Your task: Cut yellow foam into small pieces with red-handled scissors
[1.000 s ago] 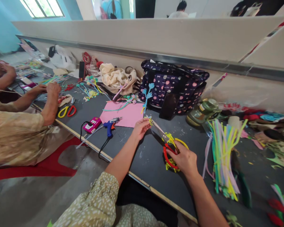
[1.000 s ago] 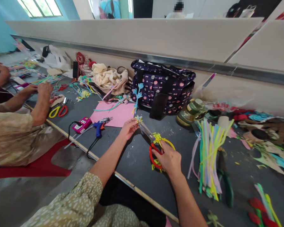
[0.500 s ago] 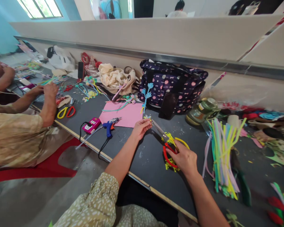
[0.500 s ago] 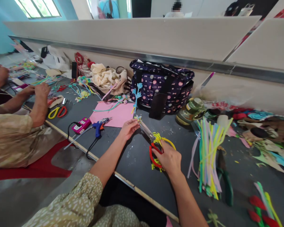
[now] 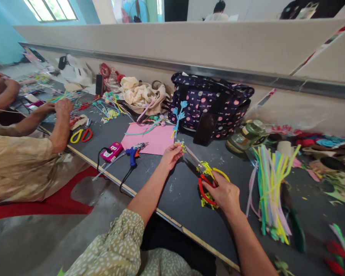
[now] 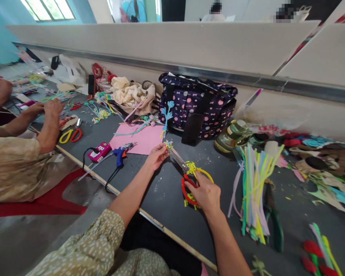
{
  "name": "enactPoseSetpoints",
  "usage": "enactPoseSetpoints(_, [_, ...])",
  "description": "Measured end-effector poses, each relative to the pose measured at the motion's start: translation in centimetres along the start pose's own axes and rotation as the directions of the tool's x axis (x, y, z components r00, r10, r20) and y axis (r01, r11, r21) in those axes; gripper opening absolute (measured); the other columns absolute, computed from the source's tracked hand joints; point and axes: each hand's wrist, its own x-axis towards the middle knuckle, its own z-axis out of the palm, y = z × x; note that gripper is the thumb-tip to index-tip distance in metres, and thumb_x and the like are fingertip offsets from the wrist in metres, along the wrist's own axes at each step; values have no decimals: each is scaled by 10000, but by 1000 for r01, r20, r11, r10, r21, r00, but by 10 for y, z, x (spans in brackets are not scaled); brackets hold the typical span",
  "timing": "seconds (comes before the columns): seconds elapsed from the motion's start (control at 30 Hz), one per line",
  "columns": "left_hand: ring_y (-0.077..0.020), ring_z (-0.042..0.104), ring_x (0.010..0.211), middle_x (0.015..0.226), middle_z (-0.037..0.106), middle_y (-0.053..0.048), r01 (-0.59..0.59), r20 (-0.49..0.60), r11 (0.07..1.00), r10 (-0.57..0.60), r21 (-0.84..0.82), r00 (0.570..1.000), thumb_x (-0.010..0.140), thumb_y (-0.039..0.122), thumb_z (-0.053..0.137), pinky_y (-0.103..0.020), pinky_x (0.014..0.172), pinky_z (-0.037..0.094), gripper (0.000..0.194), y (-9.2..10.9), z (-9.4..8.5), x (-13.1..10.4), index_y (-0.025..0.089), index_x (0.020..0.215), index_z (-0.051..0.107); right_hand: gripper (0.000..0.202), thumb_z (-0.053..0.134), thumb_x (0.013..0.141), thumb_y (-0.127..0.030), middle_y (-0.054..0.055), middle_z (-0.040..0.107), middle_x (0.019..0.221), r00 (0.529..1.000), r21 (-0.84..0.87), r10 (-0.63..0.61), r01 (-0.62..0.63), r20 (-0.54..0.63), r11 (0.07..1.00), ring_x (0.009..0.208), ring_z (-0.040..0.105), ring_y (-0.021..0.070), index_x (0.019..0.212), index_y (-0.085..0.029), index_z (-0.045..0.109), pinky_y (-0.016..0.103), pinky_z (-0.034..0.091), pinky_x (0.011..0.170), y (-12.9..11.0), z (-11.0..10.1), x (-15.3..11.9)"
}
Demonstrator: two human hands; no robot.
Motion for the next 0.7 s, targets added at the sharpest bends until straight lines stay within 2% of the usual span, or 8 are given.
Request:
enactPoseSetpoints(0.17, [-75, 572, 573, 666, 636, 8, 5, 19, 1000, -5, 16, 1000, 554, 230, 834, -245, 656, 493, 329, -2, 0, 1, 137, 813, 653, 453, 516, 792, -563, 21, 694, 810, 1000, 5, 8, -8, 3, 1000, 661, 630, 156, 1074, -229, 633, 247, 392, 546, -1, -1, -1])
enactPoseSetpoints(0.43, [-62, 538, 535, 650, 616, 2, -17, 47, 991, 11, 132, 999, 581, 316, 820, -234, 618, 475, 315, -4, 1, -1, 123, 761, 648, 464, 509, 794, -582, 28, 691, 793, 1000, 0, 11, -11, -4, 1000, 654, 627, 163, 1066, -228, 636, 246, 386, 540, 0, 0, -1])
enactPoseSetpoints(0.57, [-71, 547, 556, 662, 622, -7, -7, 39, 996, 4, 85, 999, 576, 298, 822, -244, 637, 476, 308, -2, 3, -2, 123, 757, 644, 485, 510, 791, -588, 32, 679, 731, 999, 30, 37, -36, -22, 999, 612, 615, 159, 1060, -208, 647, 243, 387, 531, -1, -1, 0])
enactPoseSetpoints(0.7, [-74, 547, 562, 648, 616, -4, 1, 42, 999, -3, 34, 999, 585, 263, 812, -248, 643, 483, 285, 0, 4, -3, 125, 762, 638, 513, 523, 788, -586, 17, 665, 687, 999, 89, 14, -11, -37, 996, 600, 617, 146, 1091, -190, 644, 236, 420, 559, 0, 2, -2])
